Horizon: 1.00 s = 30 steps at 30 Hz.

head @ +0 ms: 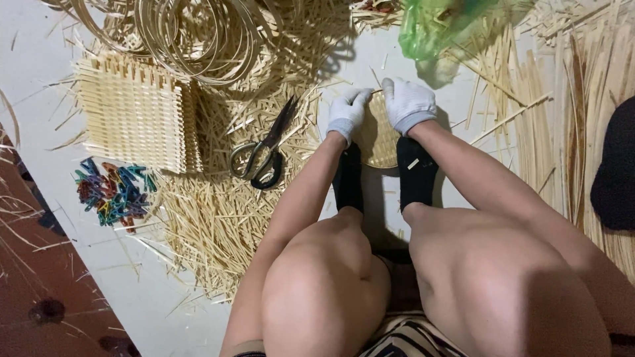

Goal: The recorder is using scissors and hands to assemble small woven bamboo or wood items, likely parts of a basket or decorative object.

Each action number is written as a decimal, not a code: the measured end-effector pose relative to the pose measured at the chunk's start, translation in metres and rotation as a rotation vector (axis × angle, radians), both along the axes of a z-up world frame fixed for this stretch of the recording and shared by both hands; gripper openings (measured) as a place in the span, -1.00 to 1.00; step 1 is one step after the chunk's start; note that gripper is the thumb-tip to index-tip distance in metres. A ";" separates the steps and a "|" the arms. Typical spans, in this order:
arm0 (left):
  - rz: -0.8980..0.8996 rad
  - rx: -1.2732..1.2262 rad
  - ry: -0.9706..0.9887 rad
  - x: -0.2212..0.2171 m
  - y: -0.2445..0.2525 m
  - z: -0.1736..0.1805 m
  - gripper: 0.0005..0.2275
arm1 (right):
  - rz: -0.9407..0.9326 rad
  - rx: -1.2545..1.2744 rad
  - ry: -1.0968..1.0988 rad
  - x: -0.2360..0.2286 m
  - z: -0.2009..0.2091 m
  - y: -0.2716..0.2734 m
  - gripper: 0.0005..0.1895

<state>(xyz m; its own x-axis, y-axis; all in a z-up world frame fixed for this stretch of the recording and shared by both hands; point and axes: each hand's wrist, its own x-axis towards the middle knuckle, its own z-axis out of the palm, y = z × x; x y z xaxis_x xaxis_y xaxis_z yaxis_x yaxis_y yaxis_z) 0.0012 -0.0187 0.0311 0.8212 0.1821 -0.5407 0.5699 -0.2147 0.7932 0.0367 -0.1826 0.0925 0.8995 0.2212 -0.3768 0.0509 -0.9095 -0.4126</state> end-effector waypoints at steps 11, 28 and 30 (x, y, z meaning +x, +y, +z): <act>-0.109 0.501 -0.244 -0.044 0.010 0.041 -0.74 | -0.060 0.057 0.020 -0.006 0.001 -0.003 -0.43; -0.069 0.203 -0.129 -0.032 0.035 0.018 -0.70 | -0.065 0.123 0.023 -0.002 -0.015 -0.008 -0.44; -0.159 0.317 -0.219 -0.031 0.039 0.056 -0.65 | -0.082 0.151 0.037 0.000 -0.036 -0.014 -0.43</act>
<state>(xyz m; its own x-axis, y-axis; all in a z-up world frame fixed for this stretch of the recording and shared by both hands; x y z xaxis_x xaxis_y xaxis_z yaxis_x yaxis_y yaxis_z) -0.0294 0.0206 0.0868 0.9419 0.1727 -0.2879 0.3350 -0.5395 0.7725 0.0372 -0.1969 0.0565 0.9031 0.2041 -0.3778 -0.0387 -0.8375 -0.5450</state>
